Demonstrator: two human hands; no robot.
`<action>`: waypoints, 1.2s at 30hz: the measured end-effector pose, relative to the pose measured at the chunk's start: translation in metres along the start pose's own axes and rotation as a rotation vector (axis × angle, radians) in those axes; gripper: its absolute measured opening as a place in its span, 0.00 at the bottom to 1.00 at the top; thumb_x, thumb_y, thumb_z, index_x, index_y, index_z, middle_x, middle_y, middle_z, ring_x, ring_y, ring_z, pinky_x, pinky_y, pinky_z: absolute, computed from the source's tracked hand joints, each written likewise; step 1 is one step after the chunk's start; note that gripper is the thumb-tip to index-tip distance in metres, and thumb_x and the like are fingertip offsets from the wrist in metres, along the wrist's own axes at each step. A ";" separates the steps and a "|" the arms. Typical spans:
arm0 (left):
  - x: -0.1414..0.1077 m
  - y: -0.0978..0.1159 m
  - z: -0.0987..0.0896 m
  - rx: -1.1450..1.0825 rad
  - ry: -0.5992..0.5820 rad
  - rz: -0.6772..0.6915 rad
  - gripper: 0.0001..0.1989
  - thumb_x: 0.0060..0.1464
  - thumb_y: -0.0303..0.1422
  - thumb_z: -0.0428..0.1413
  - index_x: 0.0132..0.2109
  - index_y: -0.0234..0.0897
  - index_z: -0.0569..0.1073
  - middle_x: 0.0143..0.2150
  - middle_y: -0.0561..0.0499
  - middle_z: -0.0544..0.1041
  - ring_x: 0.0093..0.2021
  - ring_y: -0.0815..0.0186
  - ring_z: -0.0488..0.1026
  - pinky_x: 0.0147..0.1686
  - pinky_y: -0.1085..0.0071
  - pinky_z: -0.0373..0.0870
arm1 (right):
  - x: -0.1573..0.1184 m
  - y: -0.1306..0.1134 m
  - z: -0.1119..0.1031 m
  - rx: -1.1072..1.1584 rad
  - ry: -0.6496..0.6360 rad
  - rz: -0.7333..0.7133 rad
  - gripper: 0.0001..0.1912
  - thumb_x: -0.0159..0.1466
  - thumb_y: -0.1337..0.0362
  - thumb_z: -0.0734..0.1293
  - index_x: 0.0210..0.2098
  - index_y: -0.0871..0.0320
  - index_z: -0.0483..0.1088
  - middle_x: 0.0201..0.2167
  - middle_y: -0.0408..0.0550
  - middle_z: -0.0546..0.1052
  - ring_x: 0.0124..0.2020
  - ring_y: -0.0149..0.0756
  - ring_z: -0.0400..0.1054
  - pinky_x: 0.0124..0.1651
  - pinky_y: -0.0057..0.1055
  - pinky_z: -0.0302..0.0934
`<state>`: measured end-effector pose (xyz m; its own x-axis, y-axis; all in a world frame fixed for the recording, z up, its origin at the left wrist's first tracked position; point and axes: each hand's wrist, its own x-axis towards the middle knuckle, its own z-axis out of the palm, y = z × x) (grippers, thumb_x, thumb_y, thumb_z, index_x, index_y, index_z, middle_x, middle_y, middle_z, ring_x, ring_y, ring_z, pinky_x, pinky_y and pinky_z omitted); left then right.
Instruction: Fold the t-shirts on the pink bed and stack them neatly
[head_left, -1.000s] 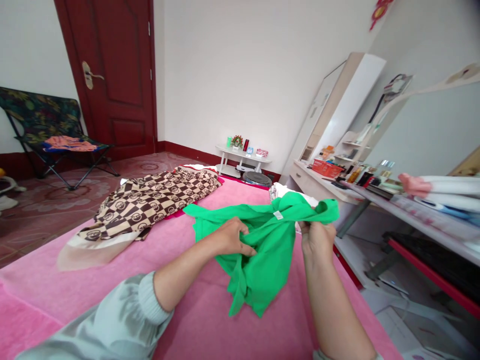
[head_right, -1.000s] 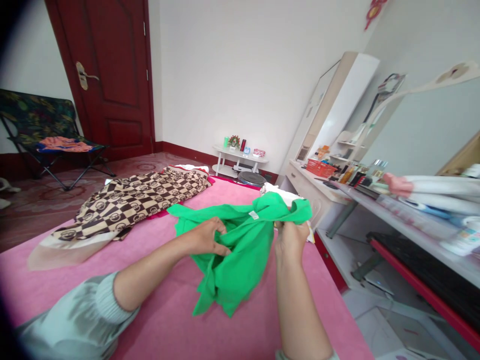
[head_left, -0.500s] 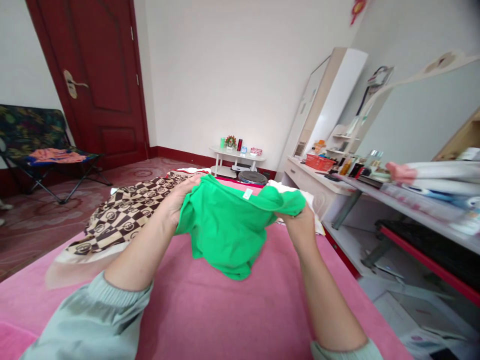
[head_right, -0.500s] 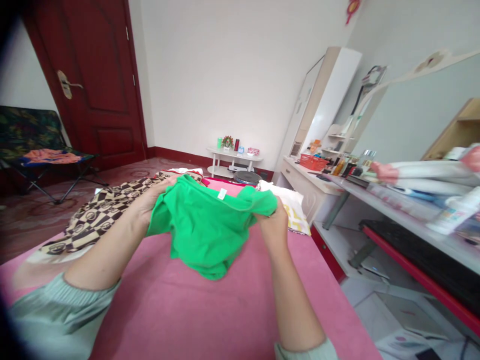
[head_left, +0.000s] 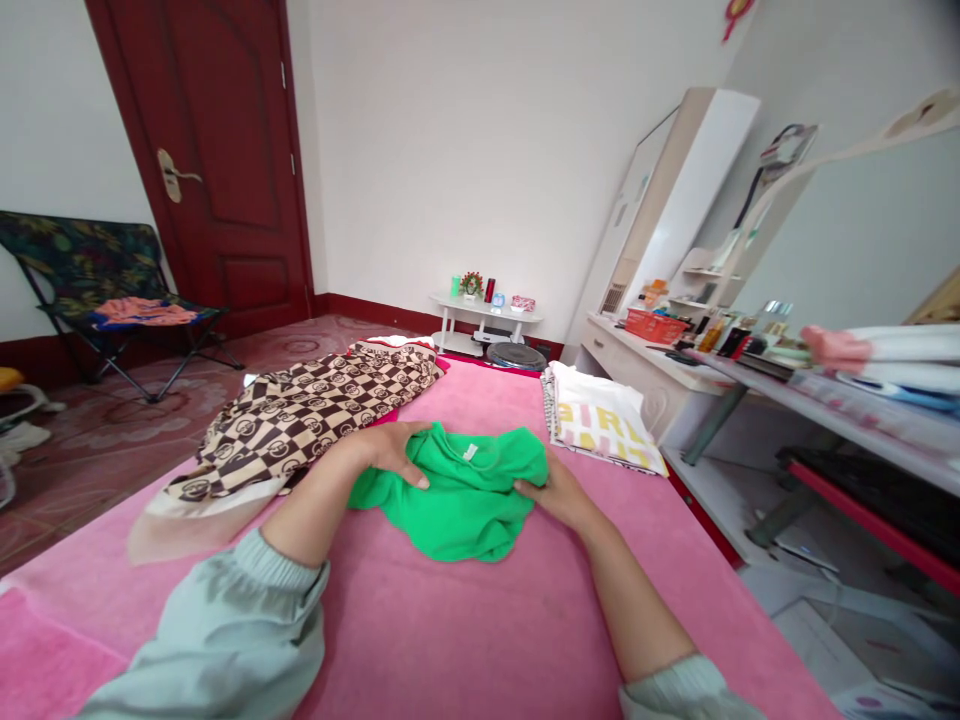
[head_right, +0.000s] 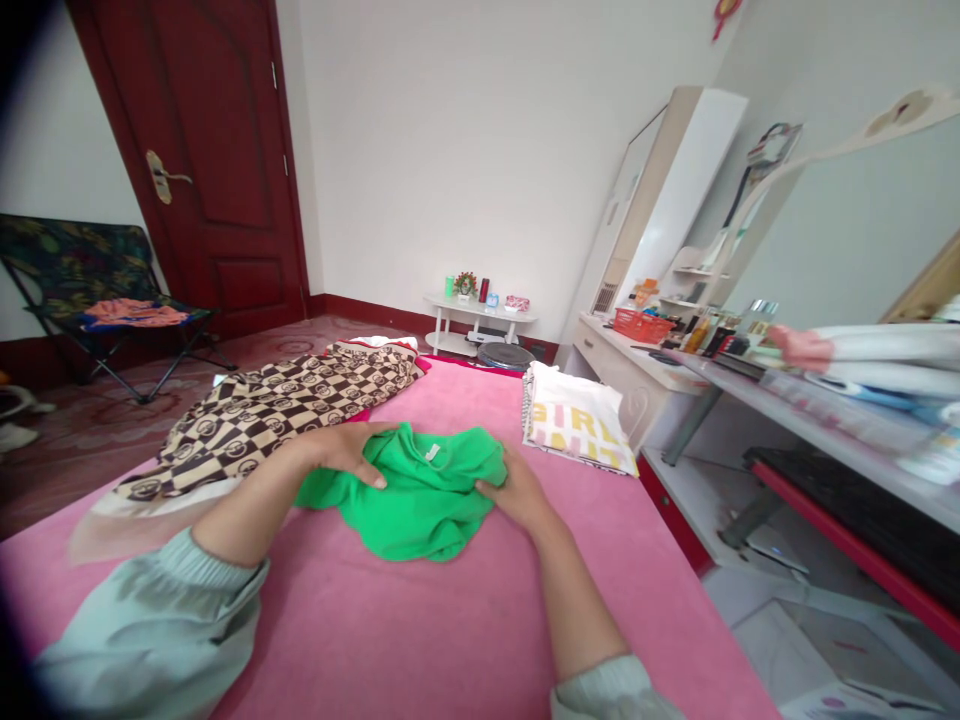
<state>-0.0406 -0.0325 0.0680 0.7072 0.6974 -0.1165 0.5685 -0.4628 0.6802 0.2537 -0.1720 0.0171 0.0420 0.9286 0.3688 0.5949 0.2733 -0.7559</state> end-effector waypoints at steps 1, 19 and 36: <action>-0.001 0.002 0.000 0.047 -0.018 0.006 0.56 0.17 0.42 0.70 0.61 0.43 0.63 0.59 0.45 0.68 0.57 0.49 0.65 0.54 0.64 0.62 | 0.000 0.001 0.001 -0.013 -0.008 -0.021 0.29 0.52 0.56 0.71 0.52 0.57 0.69 0.53 0.52 0.72 0.54 0.47 0.65 0.55 0.45 0.59; -0.060 0.070 -0.022 -0.725 -0.329 0.439 0.28 0.36 0.33 0.66 0.48 0.36 0.73 0.42 0.47 0.78 0.37 0.60 0.76 0.37 0.69 0.72 | -0.024 -0.125 -0.085 0.704 0.039 0.393 0.22 0.48 0.59 0.74 0.43 0.56 0.74 0.38 0.50 0.80 0.36 0.45 0.75 0.43 0.39 0.69; 0.027 0.066 -0.040 0.518 0.819 0.200 0.27 0.50 0.32 0.57 0.58 0.39 0.64 0.56 0.41 0.64 0.57 0.51 0.61 0.55 0.57 0.58 | 0.009 -0.067 -0.061 0.428 0.462 0.279 0.44 0.49 0.54 0.73 0.61 0.49 0.53 0.63 0.57 0.58 0.53 0.45 0.67 0.43 0.36 0.69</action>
<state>-0.0010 -0.0219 0.1384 0.4120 0.6529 0.6356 0.7218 -0.6596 0.2096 0.2632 -0.1973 0.1040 0.5419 0.8022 0.2506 0.1470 0.2032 -0.9681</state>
